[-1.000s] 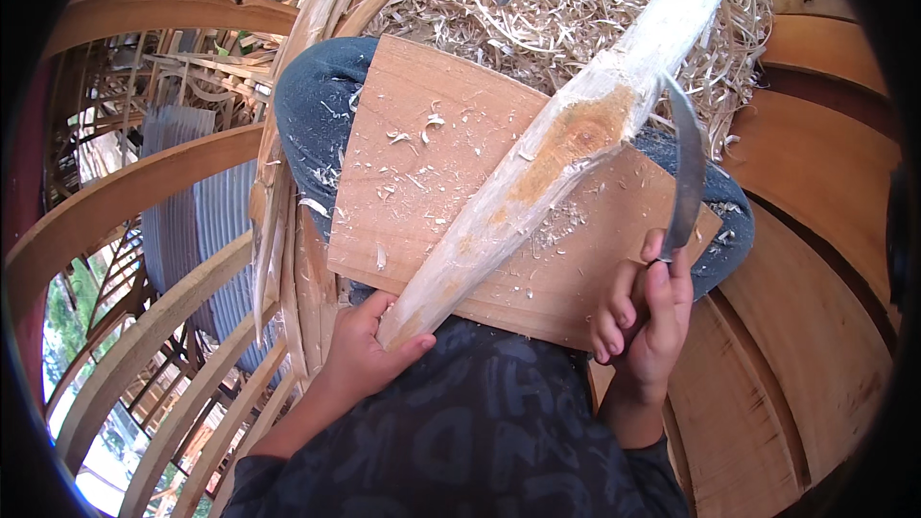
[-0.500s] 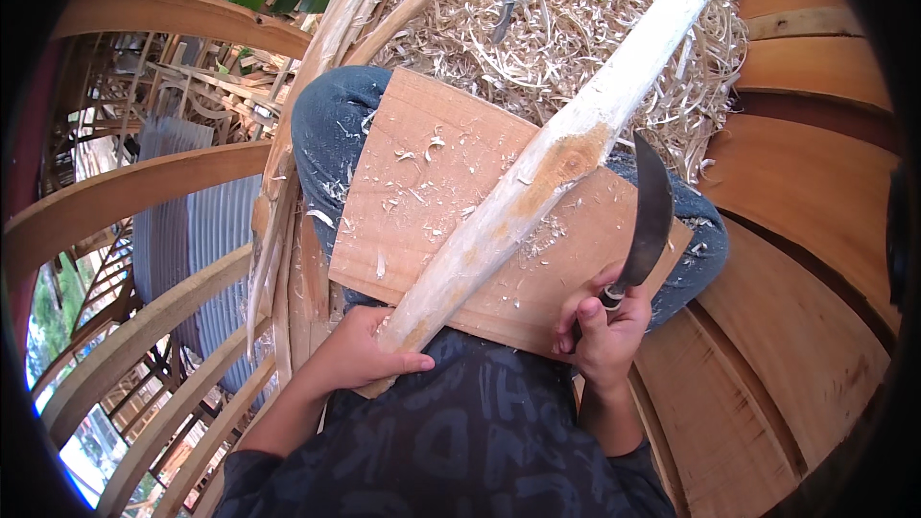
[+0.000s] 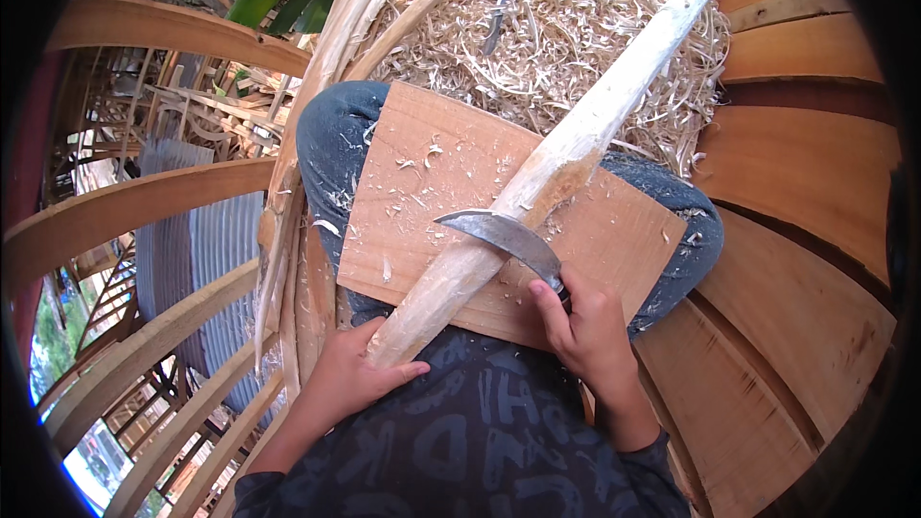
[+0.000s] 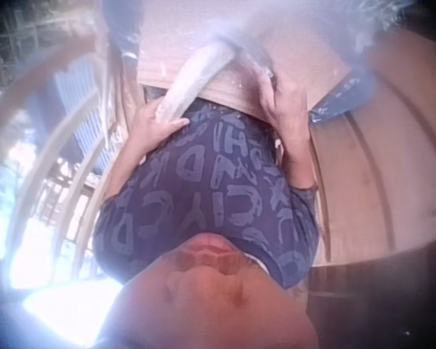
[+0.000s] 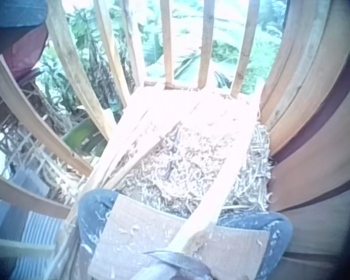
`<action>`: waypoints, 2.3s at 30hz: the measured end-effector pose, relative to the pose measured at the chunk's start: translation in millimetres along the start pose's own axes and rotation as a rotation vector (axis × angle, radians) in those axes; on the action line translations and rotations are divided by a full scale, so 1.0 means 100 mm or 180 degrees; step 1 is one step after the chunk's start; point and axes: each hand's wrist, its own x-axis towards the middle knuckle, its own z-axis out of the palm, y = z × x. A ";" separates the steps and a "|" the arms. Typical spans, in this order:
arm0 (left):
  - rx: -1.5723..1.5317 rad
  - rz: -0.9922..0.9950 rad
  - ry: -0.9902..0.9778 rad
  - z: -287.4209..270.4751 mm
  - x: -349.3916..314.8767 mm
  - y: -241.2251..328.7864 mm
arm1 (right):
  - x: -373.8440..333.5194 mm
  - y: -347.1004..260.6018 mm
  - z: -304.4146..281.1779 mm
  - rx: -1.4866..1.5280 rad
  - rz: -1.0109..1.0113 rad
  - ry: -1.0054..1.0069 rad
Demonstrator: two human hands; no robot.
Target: The person uses a curved knife to shave and smooth a long wooden stick held between their legs. They repeatedly rotate the stick and scrape its surface, producing wood shavings that accumulate on a board placed on their lap.
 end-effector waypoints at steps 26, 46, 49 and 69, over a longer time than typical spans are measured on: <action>-0.0219 0.0216 -0.0299 -0.05 0.08 -0.26 | 0.33 0.49 -0.61 -0.1082 0.1443 0.1759; -0.0429 -0.0008 -0.0644 -0.07 0.25 -0.25 | 0.23 0.47 -0.88 -0.0917 0.1546 0.1597; -0.0272 -0.0118 -0.0799 -0.08 0.34 -0.19 | 0.16 0.00 -0.39 -0.1078 0.0955 0.0804; -0.0700 -0.0377 -0.0755 -0.03 0.35 -0.11 | 0.19 -0.03 -0.14 -0.1387 0.0392 0.0431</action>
